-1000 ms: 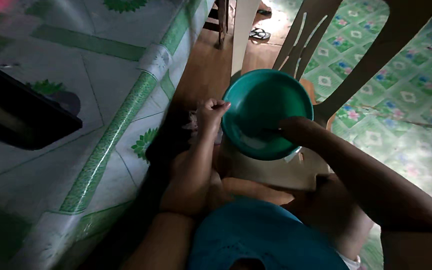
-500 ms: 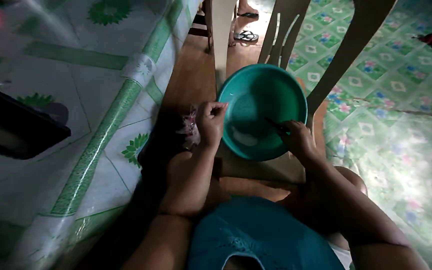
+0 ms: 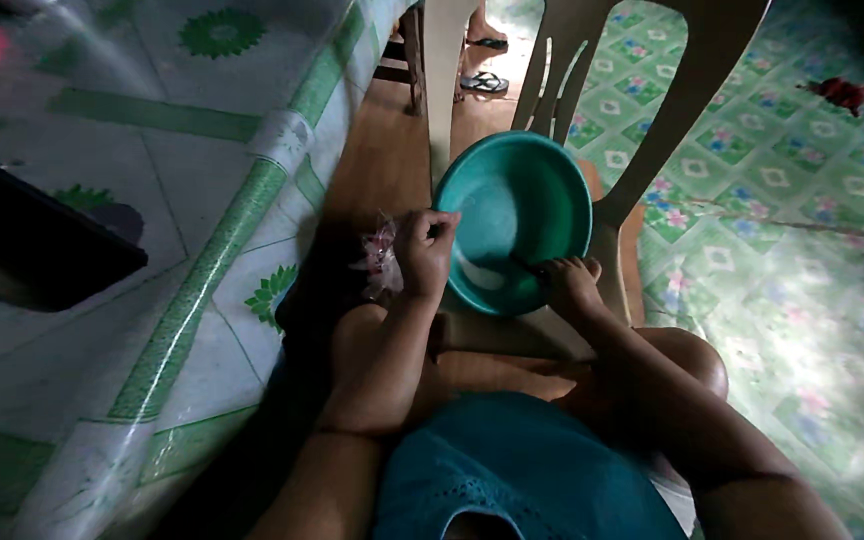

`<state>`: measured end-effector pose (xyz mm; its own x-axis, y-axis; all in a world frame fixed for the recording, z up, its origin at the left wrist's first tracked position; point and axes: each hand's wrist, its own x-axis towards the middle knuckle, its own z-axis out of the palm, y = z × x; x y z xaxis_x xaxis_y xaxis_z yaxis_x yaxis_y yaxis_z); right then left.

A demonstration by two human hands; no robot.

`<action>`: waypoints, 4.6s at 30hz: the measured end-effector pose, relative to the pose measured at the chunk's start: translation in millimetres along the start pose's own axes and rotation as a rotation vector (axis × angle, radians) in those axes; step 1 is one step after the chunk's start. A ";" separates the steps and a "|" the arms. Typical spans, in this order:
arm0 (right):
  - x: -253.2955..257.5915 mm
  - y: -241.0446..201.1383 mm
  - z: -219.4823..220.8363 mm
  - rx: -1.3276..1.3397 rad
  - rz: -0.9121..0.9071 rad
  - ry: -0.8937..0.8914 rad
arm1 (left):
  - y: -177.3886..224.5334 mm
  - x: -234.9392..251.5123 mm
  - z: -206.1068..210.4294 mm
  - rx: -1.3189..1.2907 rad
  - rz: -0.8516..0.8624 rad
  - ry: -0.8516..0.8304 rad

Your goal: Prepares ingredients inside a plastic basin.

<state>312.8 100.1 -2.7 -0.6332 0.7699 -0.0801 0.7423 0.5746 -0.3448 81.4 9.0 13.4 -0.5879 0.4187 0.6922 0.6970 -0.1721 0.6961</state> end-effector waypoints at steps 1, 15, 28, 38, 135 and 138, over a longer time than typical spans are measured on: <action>1.5 -0.3 -4.1 -0.053 -0.022 -0.026 | -0.7 -0.7 1.1 0.002 0.015 0.008; 26.6 15.7 -10.5 -0.354 -0.255 -0.178 | 13.0 0.1 8.8 -0.012 0.101 -0.013; 41.7 -63.7 9.4 0.323 -0.073 -0.285 | -2.5 4.4 0.5 0.039 -0.025 -0.036; 54.5 -28.3 -43.1 0.245 -0.192 -0.061 | -13.8 12.9 -2.9 0.400 -0.094 -0.264; 55.3 -93.0 -160.8 0.131 -0.891 0.297 | 51.7 64.0 -1.4 -0.061 -0.095 -0.771; 51.7 -93.4 -162.1 0.171 -0.902 0.301 | 45.2 64.0 3.8 -0.099 -0.057 -0.700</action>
<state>246.3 131.3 177.0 -0.8488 0.1114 0.5168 -0.0529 0.9548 -0.2926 76.8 31.5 88.4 -0.1972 0.8985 0.3921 0.6130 -0.1992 0.7646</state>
